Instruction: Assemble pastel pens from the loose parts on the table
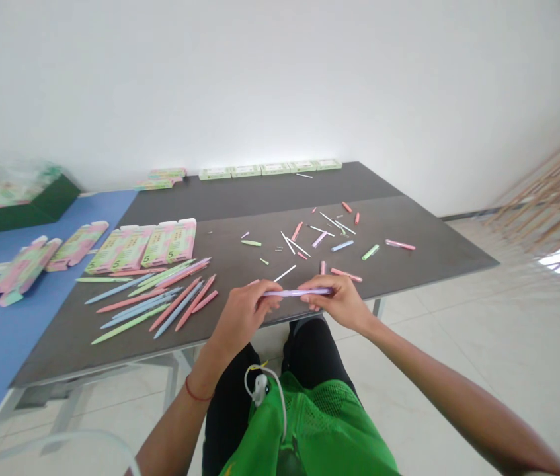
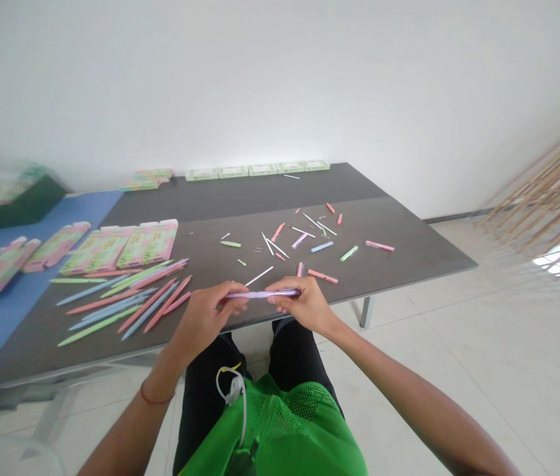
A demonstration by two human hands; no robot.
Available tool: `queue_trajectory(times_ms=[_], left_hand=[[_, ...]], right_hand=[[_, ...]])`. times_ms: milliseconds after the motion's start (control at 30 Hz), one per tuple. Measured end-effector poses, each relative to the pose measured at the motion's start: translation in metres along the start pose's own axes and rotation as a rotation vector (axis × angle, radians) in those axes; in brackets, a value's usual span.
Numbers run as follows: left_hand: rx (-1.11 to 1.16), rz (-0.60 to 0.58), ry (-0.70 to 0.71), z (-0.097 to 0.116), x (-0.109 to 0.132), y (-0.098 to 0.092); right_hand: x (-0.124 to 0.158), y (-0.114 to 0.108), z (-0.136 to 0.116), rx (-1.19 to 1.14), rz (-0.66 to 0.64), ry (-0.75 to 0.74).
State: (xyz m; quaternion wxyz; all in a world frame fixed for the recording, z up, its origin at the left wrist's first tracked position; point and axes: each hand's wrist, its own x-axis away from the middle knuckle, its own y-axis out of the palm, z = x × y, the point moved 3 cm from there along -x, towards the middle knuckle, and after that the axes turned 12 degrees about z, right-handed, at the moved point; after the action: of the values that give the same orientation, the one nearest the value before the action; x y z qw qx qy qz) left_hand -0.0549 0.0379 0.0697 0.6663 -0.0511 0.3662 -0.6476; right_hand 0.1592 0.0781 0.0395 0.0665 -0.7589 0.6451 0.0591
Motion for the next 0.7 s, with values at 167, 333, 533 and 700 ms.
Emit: queue_trajectory(times_ms=[167,333,533,700], left_hand=[[0.010,0.011,-0.143,-0.009,0.001,-0.007],[0.094,0.018,-0.197,-0.019,0.001,-0.015],[0.028,0.092,-0.173,-0.028,-0.003,-0.025],[0.061,0.074,-0.183,-0.033,-0.008,-0.016]], right_hand=[[-0.002,-0.011,0.000,0.010,0.058,-0.036],[-0.006,-0.027,0.002,0.092,0.064,-0.046],[-0.016,-0.044,0.001,0.277,0.149,-0.079],[-0.030,-0.034,0.003,0.305,0.137,-0.031]])
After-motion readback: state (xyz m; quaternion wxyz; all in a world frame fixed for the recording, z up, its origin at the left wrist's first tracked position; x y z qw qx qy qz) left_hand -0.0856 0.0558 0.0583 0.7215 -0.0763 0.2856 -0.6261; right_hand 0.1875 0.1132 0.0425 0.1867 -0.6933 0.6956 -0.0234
